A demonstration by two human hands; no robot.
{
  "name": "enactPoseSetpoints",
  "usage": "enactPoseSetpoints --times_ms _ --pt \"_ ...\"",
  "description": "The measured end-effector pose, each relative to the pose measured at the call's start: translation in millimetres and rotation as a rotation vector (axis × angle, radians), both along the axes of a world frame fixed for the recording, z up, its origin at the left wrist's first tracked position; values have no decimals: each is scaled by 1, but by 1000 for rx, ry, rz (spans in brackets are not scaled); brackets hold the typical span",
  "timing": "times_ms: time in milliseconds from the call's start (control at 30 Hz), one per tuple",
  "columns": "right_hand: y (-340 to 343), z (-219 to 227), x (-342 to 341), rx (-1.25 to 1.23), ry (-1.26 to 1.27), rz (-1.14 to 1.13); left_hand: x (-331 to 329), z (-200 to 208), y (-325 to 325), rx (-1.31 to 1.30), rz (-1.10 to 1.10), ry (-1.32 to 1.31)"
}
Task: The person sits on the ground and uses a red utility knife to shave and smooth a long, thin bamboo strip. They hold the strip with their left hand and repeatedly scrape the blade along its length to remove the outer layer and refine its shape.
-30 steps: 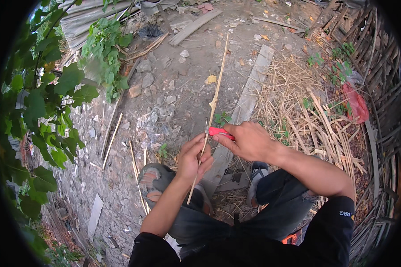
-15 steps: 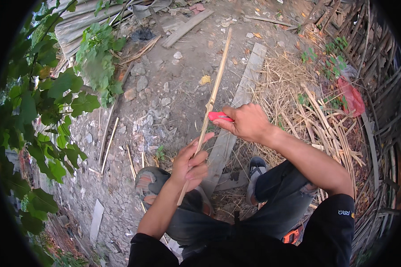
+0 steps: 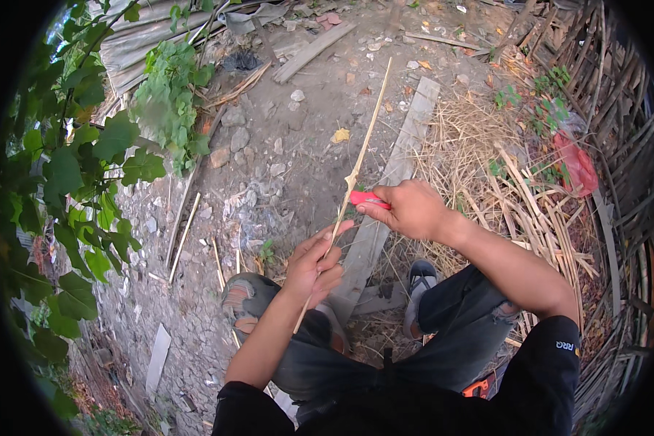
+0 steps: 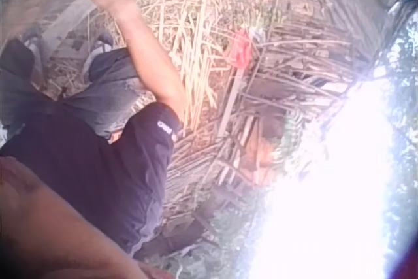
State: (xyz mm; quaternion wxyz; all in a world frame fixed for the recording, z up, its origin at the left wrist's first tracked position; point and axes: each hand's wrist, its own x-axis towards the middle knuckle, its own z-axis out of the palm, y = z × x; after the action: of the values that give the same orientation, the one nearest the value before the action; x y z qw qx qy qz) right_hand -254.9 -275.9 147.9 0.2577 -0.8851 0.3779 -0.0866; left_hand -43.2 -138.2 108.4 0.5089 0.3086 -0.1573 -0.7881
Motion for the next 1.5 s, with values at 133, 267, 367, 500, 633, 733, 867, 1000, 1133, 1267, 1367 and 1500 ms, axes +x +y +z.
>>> enactPoseSetpoints --times_ms 133,267,367,500,633,733,867,1000,1133,1267,1367,1500 --pt "8 -11 4 -172 -49 -55 -8 3 -3 -31 42 -219" --pt "-1 -6 3 346 -113 -43 2 6 -5 -17 -15 -120" --pt "-12 -1 -1 179 -32 -57 1 20 -5 -44 -18 -187" --pt "-14 5 -6 -148 10 -122 6 25 -1 -99 -46 -314" --pt "-5 -9 5 203 -256 -145 4 23 1 -77 17 -294" --pt "-6 -15 7 383 -270 -163 4 24 1 -75 24 -263" --pt "4 -11 6 -82 -105 -181 6 23 0 -28 31 -258" --pt "-13 -3 -1 33 -83 -85 8 23 -3 -72 28 -345" --pt "-17 18 -10 -134 11 -16 28 28 0 -84 10 -153" --pt "-19 -1 -18 168 -146 34 36 23 -6 -36 -44 153" --pt "-32 19 -31 -128 20 124 43 20 -6 28 -78 237" --pt "-37 31 -37 82 10 171 53 19 -10 -19 -45 518"
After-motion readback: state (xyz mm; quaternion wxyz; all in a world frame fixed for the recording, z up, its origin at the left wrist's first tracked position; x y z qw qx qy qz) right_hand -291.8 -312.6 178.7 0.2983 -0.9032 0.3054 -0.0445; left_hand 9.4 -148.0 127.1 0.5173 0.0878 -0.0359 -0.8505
